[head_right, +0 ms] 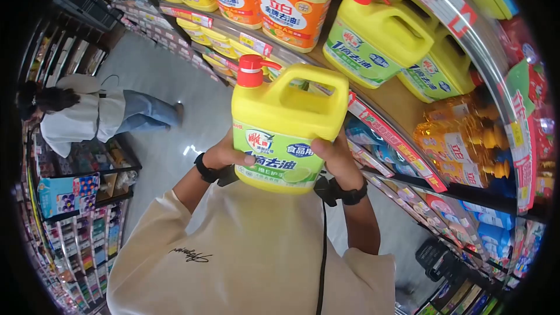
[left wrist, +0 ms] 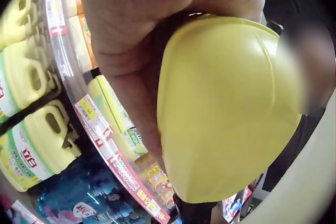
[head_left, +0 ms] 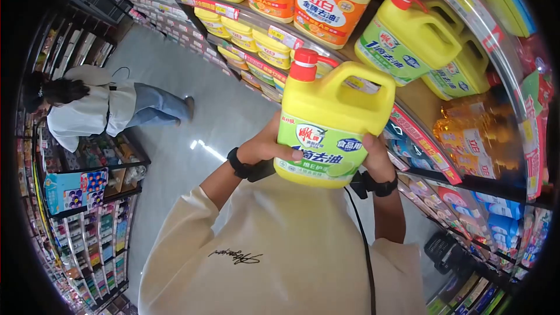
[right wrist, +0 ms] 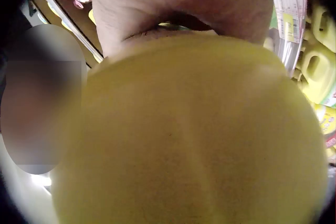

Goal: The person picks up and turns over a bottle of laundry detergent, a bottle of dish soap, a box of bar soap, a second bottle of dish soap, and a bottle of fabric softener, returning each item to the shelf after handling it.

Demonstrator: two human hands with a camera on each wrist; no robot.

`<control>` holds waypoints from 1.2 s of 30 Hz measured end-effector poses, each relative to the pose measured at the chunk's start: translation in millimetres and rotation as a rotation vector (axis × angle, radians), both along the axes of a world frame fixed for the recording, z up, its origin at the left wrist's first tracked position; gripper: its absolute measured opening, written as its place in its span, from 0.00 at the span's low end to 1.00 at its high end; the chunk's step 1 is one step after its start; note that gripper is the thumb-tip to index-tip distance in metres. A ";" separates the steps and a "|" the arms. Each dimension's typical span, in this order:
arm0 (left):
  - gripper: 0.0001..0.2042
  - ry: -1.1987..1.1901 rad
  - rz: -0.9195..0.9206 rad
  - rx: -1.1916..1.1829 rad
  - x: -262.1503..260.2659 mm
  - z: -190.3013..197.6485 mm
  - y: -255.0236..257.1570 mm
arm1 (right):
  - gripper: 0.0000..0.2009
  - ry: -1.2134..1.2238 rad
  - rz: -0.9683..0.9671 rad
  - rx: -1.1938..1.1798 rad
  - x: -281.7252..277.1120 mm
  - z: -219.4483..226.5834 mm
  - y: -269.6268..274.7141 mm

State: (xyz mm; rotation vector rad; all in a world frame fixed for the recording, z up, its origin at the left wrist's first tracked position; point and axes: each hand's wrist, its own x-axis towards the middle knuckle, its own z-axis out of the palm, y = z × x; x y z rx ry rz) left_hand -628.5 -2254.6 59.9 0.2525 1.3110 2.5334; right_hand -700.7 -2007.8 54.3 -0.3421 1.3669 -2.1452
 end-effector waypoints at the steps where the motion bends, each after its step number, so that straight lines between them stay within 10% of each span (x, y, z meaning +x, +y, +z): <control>1: 0.47 -0.013 -0.030 -0.013 0.3 8.2 0.7 | 0.42 -0.012 -0.012 -0.007 2.4 9.7 -3.6; 36: 0.36 -0.080 0.049 0.051 -8.1 25.3 12.9 | 0.24 -0.044 -0.245 0.040 21.3 84.0 -28.0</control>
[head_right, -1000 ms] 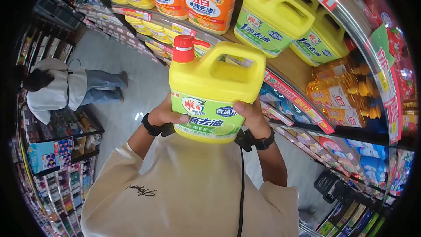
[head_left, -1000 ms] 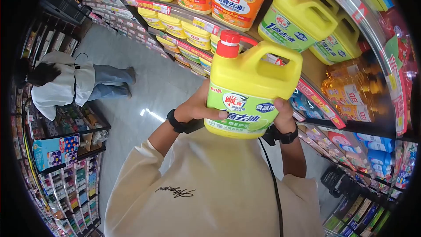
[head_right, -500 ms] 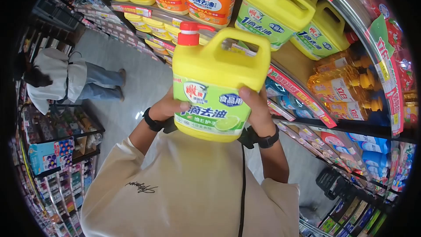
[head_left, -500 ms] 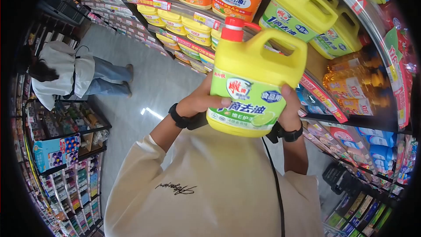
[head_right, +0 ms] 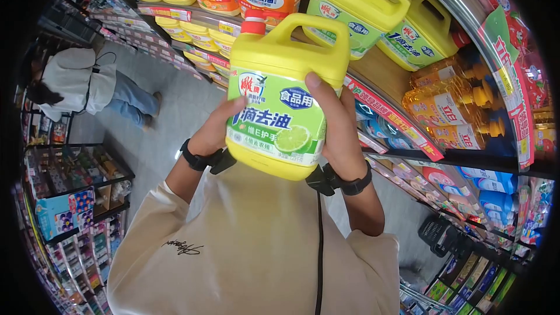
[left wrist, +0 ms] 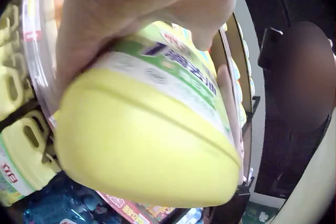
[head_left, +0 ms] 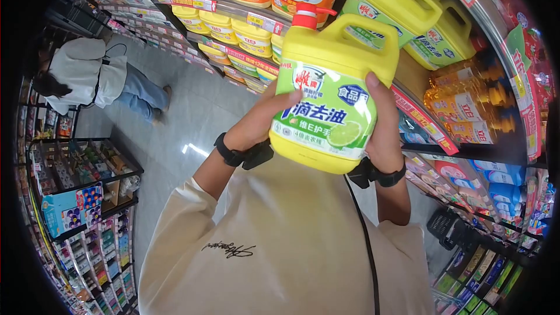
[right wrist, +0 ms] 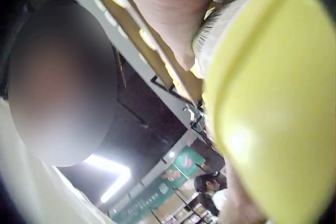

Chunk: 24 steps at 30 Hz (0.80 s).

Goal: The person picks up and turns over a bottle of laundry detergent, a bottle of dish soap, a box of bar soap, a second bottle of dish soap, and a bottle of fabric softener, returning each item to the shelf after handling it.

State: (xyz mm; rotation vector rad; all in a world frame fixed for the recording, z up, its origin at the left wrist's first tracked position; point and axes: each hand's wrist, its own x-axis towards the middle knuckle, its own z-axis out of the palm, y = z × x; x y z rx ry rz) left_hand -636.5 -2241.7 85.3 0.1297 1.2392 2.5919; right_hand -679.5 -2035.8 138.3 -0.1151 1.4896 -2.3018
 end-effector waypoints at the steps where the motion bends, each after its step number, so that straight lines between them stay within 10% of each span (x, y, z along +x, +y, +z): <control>1: 0.36 0.072 0.105 -0.115 -5.0 0.3 3.0 | 0.22 0.047 -0.005 0.093 0.7 7.6 -0.7; 4: 0.36 0.204 0.221 -0.199 -17.7 -2.0 8.3 | 0.23 0.521 -0.009 0.438 10.4 22.7 -14.5; 12: 0.39 0.192 0.141 0.007 -25.2 -11.4 -4.4 | 0.65 0.485 0.421 0.200 -1.6 32.0 6.8; 24: 0.39 0.181 0.037 0.105 1.1 10.4 -10.8 | 0.53 0.463 0.555 0.029 -7.6 24.7 1.5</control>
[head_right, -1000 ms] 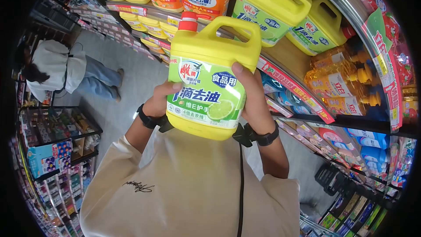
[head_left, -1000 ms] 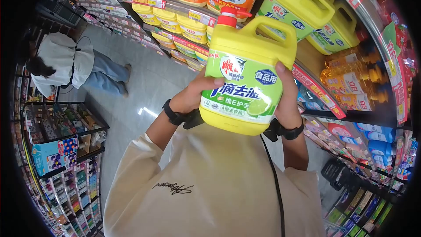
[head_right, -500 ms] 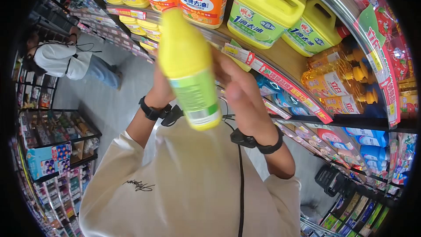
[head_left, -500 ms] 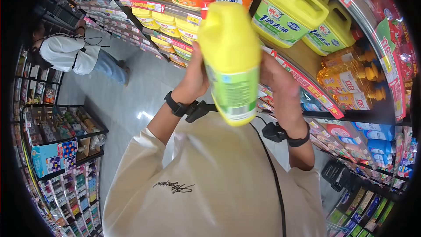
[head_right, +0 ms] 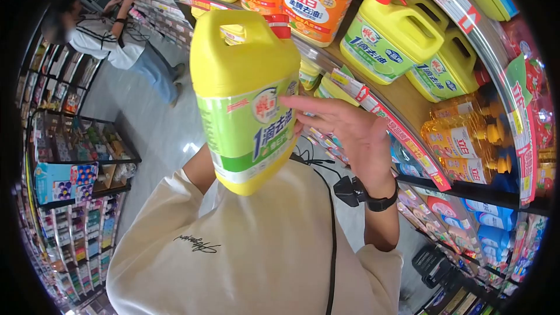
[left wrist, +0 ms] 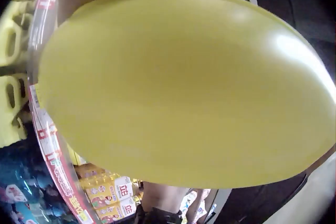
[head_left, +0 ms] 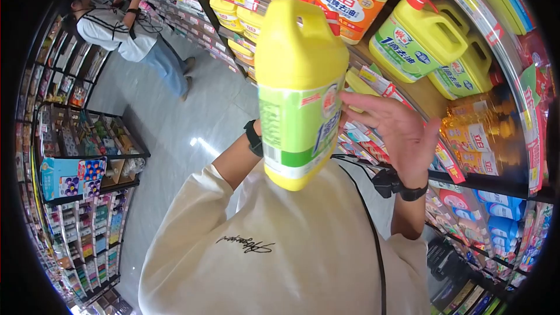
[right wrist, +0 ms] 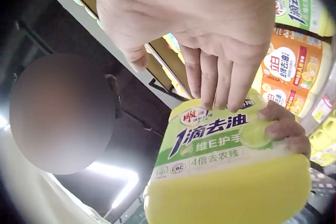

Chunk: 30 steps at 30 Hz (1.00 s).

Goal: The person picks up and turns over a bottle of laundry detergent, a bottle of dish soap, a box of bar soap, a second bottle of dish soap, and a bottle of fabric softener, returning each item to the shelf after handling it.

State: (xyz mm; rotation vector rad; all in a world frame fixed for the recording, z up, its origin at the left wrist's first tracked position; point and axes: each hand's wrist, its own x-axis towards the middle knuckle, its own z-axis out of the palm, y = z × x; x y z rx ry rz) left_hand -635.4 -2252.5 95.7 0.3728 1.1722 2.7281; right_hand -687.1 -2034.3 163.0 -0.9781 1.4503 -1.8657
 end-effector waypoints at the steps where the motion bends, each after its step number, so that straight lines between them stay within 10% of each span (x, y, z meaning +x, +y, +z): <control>1: 0.39 -0.002 0.015 -0.003 -0.4 1.0 0.2 | 0.50 0.012 -0.012 0.000 -0.6 -1.7 -0.3; 7: 0.39 -0.075 0.185 -0.019 -12.0 8.5 -1.1 | 0.36 0.059 -0.052 -0.030 -6.2 -17.9 1.5; 30: 0.35 -0.243 0.194 0.093 -27.5 1.7 9.5 | 0.32 0.085 -0.235 0.076 19.5 -9.6 -2.7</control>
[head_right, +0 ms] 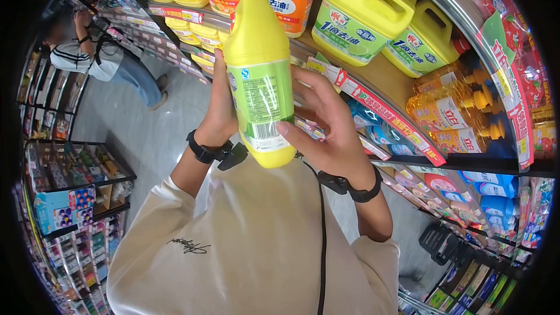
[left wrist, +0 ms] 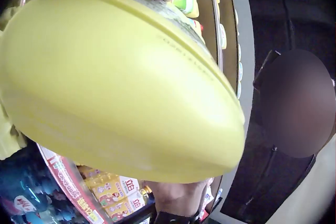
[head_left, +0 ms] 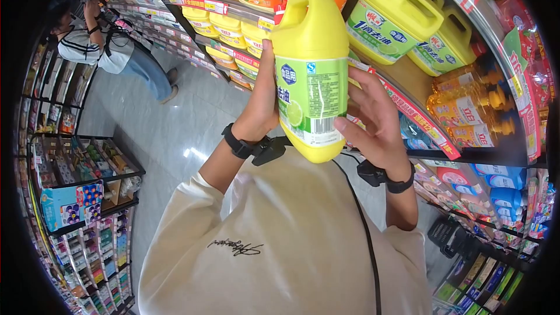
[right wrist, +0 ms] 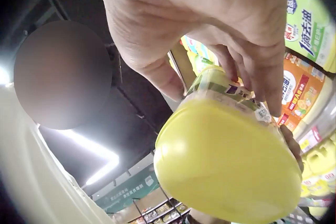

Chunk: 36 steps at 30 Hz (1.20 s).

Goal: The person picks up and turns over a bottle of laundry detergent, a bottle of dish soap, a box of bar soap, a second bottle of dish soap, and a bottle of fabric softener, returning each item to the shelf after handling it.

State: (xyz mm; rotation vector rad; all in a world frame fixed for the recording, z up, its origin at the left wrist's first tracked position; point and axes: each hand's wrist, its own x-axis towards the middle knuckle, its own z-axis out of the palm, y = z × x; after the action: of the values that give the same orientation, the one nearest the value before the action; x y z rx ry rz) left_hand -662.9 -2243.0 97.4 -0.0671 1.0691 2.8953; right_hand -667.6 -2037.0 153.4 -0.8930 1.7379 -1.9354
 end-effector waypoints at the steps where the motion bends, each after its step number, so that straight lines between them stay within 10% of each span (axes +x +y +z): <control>1: 0.35 -0.002 0.006 -0.010 0.2 0.9 0.9 | 0.32 -0.007 0.001 0.003 -0.3 0.1 0.9; 10: 0.26 0.175 0.369 -0.713 22.5 22.4 27.4 | 0.41 0.106 -0.339 0.108 -8.1 -17.4 -1.0; 22: 0.52 0.873 0.155 -0.964 -19.7 43.5 59.5 | 0.24 0.844 -0.995 0.336 -7.2 -9.7 75.0; 36: 0.36 0.862 0.067 -1.012 -85.7 46.2 130.3 | 0.31 0.546 -1.098 0.184 -57.0 -57.8 148.2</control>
State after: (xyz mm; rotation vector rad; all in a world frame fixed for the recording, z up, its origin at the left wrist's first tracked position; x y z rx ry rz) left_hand -748.6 -2112.7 143.6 1.1696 2.5280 2.0443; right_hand -724.6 -1888.8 95.6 -0.4046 3.1360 -2.1257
